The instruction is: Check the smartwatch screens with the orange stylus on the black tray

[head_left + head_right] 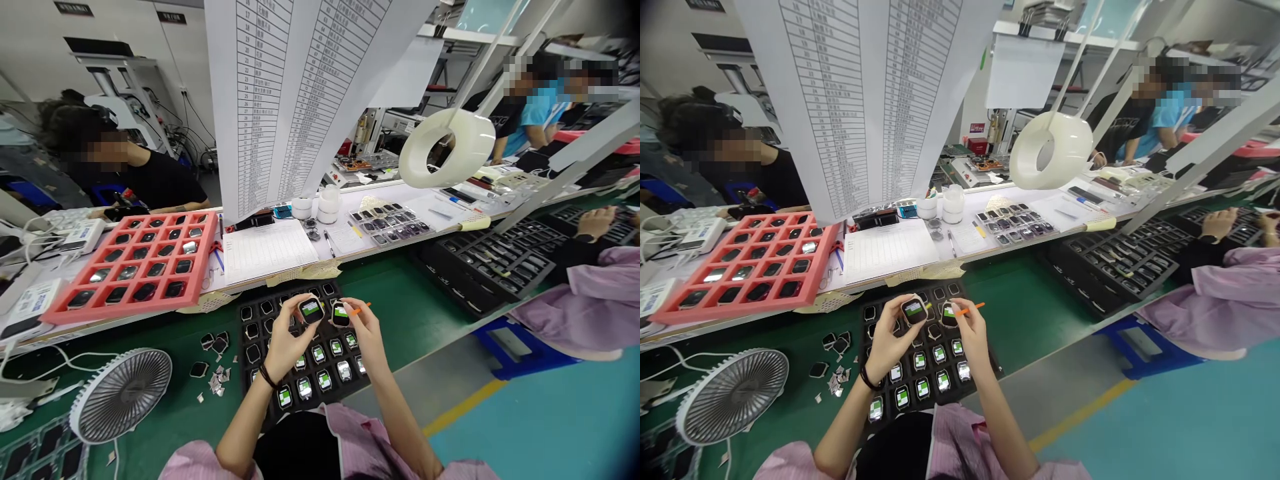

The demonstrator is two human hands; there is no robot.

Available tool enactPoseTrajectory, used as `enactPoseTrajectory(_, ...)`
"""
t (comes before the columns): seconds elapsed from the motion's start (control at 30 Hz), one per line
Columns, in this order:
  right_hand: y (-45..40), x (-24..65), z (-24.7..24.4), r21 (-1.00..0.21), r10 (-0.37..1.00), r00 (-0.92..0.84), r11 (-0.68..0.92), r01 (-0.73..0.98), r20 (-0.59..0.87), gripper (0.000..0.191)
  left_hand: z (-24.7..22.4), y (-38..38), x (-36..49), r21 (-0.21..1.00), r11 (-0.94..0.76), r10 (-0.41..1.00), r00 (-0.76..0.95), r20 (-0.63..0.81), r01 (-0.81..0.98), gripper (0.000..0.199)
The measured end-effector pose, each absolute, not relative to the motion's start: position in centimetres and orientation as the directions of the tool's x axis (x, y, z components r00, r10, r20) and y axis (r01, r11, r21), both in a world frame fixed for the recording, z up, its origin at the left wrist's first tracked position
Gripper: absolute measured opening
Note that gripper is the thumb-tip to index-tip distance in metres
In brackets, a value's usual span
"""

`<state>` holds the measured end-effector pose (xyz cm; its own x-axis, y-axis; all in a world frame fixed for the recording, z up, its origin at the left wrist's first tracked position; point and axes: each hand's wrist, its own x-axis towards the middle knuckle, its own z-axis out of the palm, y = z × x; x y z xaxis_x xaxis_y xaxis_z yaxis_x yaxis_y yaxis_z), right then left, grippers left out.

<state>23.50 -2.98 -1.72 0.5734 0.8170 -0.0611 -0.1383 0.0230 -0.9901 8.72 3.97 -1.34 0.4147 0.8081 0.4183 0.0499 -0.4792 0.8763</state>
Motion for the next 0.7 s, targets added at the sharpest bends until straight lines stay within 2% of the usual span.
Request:
enactPoseTrajectory(0.07, -3.0, 23.3, -1.8, -0.975, 0.846, 0.518, -0.010, -0.222, -0.127, 0.037, -1.3, 4.2, 8.9, 0.855, -0.518, 0.789, 0.401, 0.466, 0.027, 0.037)
enactPoseTrajectory(0.17, -2.9, 22.8, -2.0, -0.956, 0.870, 0.466, -0.022, -0.292, -0.162, 0.037, -1.4, 4.3, 9.4, 0.808, -0.589, 0.691, 0.517, 0.506, -0.003, 0.035)
enactPoseTrajectory(0.3, -2.9, 22.6, -2.0, -0.976, 0.853, 0.510, -0.002, -0.216, -0.115, 0.036, -1.8, 4.3, 9.8, 0.726, -0.688, 0.550, 0.653, 0.520, 0.001, 0.038)
enactPoseTrajectory(0.43, -3.1, 22.5, -2.1, -0.999, 0.851, 0.524, -0.003, -0.054, -0.031, 0.036, -2.0, 4.2, 9.6, 0.690, -0.716, 0.552, 0.695, 0.461, 0.111, 0.048)
enactPoseTrajectory(0.57, -3.4, 21.9, -1.9, -0.999, 0.875, 0.485, -0.030, 0.025, -0.015, 0.037, -2.3, 4.1, 9.7, 0.655, -0.732, 0.568, 0.700, 0.433, 0.189, 0.057)
enactPoseTrajectory(0.63, -3.5, 21.8, -1.7, -0.999, 0.883, 0.469, -0.035, 0.029, -0.017, 0.038, -2.4, 4.2, 9.8, 0.642, -0.738, 0.577, 0.690, 0.437, 0.211, 0.056)
enactPoseTrajectory(0.7, -3.5, 22.0, -1.4, -0.999, 0.899, 0.437, -0.018, -0.043, -0.035, 0.038, -2.5, 4.4, 9.7, 0.646, -0.734, 0.587, 0.673, 0.449, 0.210, 0.051)
